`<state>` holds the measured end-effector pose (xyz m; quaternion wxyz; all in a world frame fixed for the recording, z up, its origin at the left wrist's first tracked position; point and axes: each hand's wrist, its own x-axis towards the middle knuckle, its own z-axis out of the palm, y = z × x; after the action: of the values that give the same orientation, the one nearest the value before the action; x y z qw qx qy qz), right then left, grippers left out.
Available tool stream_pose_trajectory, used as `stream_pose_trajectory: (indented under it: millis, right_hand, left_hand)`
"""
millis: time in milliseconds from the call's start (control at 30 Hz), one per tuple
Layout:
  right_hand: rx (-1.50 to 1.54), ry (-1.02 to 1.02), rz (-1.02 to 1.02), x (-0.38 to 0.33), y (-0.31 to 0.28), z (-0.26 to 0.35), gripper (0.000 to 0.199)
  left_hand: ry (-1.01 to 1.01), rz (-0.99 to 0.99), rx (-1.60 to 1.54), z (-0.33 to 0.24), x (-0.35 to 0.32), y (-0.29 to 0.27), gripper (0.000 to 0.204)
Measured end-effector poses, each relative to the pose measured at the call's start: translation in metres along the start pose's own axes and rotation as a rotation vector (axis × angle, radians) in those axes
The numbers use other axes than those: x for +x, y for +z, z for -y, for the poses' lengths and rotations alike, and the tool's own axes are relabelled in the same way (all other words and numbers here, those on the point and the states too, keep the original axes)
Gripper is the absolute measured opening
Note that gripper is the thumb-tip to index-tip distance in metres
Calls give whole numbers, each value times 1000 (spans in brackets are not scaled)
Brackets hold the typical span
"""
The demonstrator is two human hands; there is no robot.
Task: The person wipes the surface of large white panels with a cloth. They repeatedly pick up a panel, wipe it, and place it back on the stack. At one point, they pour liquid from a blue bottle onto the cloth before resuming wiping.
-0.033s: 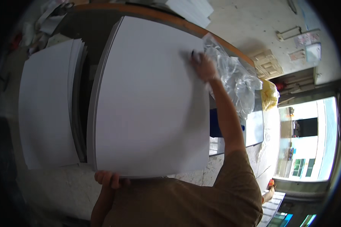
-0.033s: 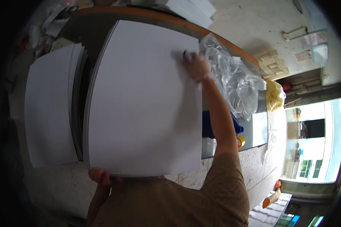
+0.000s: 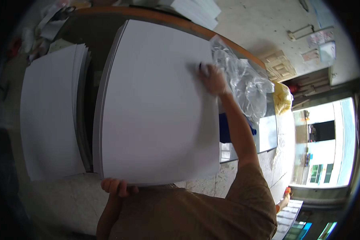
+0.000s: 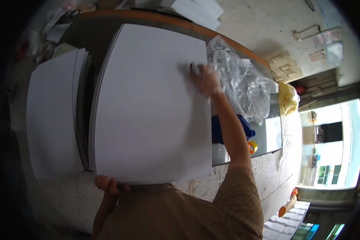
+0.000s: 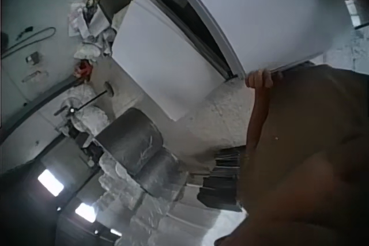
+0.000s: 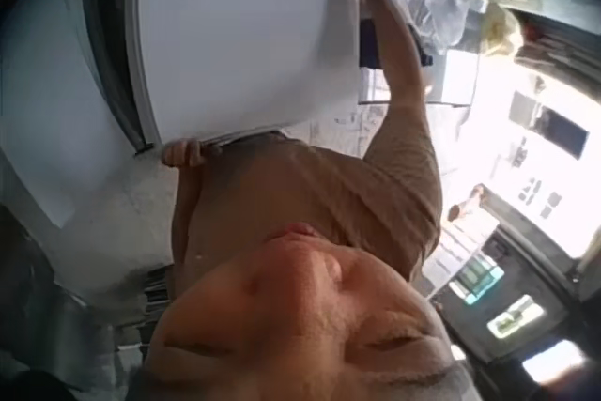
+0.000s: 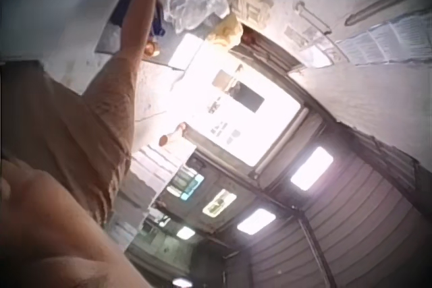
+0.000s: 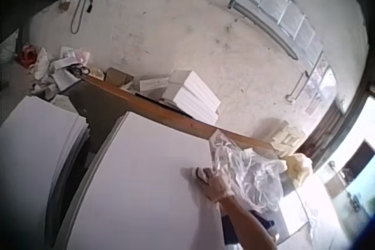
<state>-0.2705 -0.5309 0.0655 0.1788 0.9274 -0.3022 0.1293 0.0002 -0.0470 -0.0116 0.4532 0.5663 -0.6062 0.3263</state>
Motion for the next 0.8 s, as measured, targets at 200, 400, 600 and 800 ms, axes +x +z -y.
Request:
stream_pose_trajectory:
  millis: [200, 400, 600, 800]
  right_hand:
    - [339, 164, 167, -202, -193, 177, 43]
    - [783, 885, -86, -334, -226, 223, 39]
    - [900, 1184, -510, -283, -232, 197, 34]
    - [713, 1122, -117, -234, -196, 202, 44]
  left_hand:
    - [-23, 166, -121, -7, 17, -14, 42]
    - [-127, 421, -290, -12, 50, -59, 41]
    - [-423, 649, -256, -12, 95, -90, 43]
    - [-589, 777, -252, -22, 108, -97, 47]
